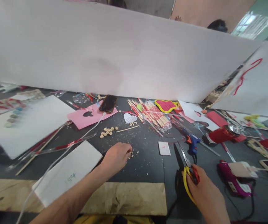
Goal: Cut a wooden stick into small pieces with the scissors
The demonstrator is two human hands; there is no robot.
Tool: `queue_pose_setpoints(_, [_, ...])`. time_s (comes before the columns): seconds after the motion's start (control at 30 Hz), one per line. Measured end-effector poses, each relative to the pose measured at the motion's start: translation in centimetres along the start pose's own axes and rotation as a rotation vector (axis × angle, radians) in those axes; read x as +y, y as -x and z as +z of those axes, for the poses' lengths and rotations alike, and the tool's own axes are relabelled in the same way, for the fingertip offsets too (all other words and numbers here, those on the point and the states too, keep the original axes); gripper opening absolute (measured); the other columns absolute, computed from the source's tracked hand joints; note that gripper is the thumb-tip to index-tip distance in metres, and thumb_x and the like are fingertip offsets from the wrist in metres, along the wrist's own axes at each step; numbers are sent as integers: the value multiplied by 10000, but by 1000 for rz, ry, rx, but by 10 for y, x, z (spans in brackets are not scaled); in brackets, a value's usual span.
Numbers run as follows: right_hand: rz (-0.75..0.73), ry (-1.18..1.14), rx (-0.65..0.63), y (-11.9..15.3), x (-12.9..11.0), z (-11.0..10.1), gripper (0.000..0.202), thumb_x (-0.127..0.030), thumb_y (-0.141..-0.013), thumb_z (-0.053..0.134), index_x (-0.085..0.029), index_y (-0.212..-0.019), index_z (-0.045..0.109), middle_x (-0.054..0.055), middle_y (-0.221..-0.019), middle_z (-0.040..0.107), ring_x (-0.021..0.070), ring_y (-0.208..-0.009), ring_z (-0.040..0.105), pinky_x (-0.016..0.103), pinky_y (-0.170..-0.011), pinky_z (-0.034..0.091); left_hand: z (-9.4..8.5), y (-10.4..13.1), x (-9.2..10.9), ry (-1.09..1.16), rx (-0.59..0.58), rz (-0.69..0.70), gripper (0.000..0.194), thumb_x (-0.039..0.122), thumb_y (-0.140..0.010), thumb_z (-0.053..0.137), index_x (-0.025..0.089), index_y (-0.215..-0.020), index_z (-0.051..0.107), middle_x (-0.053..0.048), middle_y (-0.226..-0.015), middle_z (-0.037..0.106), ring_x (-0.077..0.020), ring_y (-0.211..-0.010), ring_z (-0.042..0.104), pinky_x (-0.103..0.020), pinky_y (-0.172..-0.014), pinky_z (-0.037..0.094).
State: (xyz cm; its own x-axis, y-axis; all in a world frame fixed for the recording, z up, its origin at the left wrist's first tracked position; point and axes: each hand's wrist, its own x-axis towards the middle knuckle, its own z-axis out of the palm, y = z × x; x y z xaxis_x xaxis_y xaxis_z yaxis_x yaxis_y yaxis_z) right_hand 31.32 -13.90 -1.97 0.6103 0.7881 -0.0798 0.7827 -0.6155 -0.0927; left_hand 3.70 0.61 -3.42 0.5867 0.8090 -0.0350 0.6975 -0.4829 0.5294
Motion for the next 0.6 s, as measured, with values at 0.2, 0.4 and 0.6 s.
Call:
queue_pose_setpoints(0.2, [-110, -32, 144, -6, 7, 3, 447, -494, -782, 368, -216, -1078, 556, 76, -952, 667, 238, -810, 645, 324, -628, 486, -8, 10, 2, 30, 35, -24, 160, 152, -813, 409, 209, -788, 556, -17, -776, 632, -179, -771, 557, -274, -688, 386])
queue_pose_setpoints(0.4, [-62, -36, 139, -17, -8, 1, 456, -474, -794, 363, -211, -1131, 520, 75, -1006, 642, 247, -849, 624, 339, -651, 476, -9, 19, 3, 70, 24, -31, 139, 152, -803, 421, 210, -768, 542, -8, -767, 623, -176, -760, 555, -268, -675, 382])
queue_pose_setpoints(0.6, [65, -47, 204, -16, 7, -17, 515, -526, -773, 334, -191, -1106, 537, 106, -996, 642, 267, -868, 618, 367, -686, 475, -9, 26, -3, 83, 21, -58, 142, 147, -805, 411, 211, -759, 528, 3, -704, 586, -173, -715, 538, -268, -638, 374])
